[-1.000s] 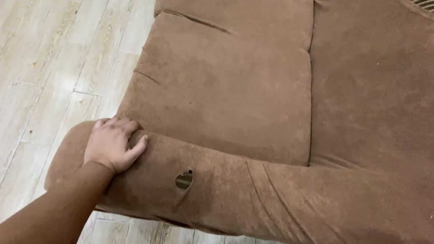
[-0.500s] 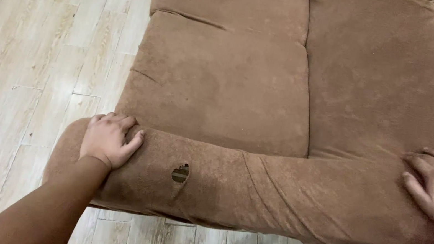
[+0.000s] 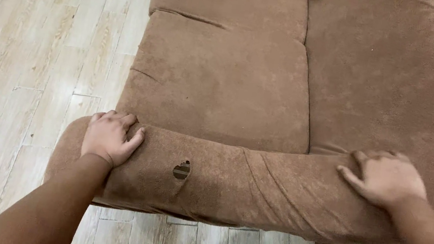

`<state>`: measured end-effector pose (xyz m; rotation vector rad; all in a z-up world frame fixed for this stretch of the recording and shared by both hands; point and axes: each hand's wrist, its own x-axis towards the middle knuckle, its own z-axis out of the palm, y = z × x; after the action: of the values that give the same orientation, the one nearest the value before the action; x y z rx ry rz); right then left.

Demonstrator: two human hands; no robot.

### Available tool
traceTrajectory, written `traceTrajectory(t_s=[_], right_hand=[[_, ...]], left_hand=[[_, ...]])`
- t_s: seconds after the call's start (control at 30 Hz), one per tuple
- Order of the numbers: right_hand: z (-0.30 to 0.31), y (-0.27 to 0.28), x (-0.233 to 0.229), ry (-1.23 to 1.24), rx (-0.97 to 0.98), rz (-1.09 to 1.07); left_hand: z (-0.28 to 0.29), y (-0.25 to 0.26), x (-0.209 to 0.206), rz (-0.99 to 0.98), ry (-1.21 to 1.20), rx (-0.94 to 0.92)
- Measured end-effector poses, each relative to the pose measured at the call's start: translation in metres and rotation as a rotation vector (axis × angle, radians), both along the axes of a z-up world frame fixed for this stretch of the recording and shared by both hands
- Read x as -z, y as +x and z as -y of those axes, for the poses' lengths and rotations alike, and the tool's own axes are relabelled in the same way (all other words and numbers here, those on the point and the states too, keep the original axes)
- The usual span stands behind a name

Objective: Adjusting and smoothing a brown fabric cover on a sofa to ensure a proper fit.

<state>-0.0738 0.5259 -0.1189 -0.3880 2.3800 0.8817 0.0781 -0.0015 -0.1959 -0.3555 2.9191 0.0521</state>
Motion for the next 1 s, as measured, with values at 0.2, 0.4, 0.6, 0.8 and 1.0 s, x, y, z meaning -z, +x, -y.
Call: traceTrajectory(t_s=[0.2, 0.4, 0.6, 0.8, 1.0], right_hand=[[0.044, 0.017, 0.025, -0.229, -0.034, -0.005], [0.098, 0.029, 0.039, -0.299, 0.09, 0.034], [0.113, 0.027, 0.053, -0.32, 0.182, 0.022], [0.129, 0.034, 0.035, -0.295, 0.225, 0.003], [0.117, 0.032, 0.057, -0.331, 0.154, -0.06]], left_hand=[[0.002, 0.001, 0.005, -0.018, 0.002, 0.007], [0.0, 0.002, 0.0, -0.098, 0.065, -0.01], [0.004, 0.004, 0.005, -0.161, 0.09, 0.003], [0.009, -0.001, 0.014, -0.106, 0.079, 0.004], [0.01, 0.002, 0.014, -0.138, 0.089, 0.015]])
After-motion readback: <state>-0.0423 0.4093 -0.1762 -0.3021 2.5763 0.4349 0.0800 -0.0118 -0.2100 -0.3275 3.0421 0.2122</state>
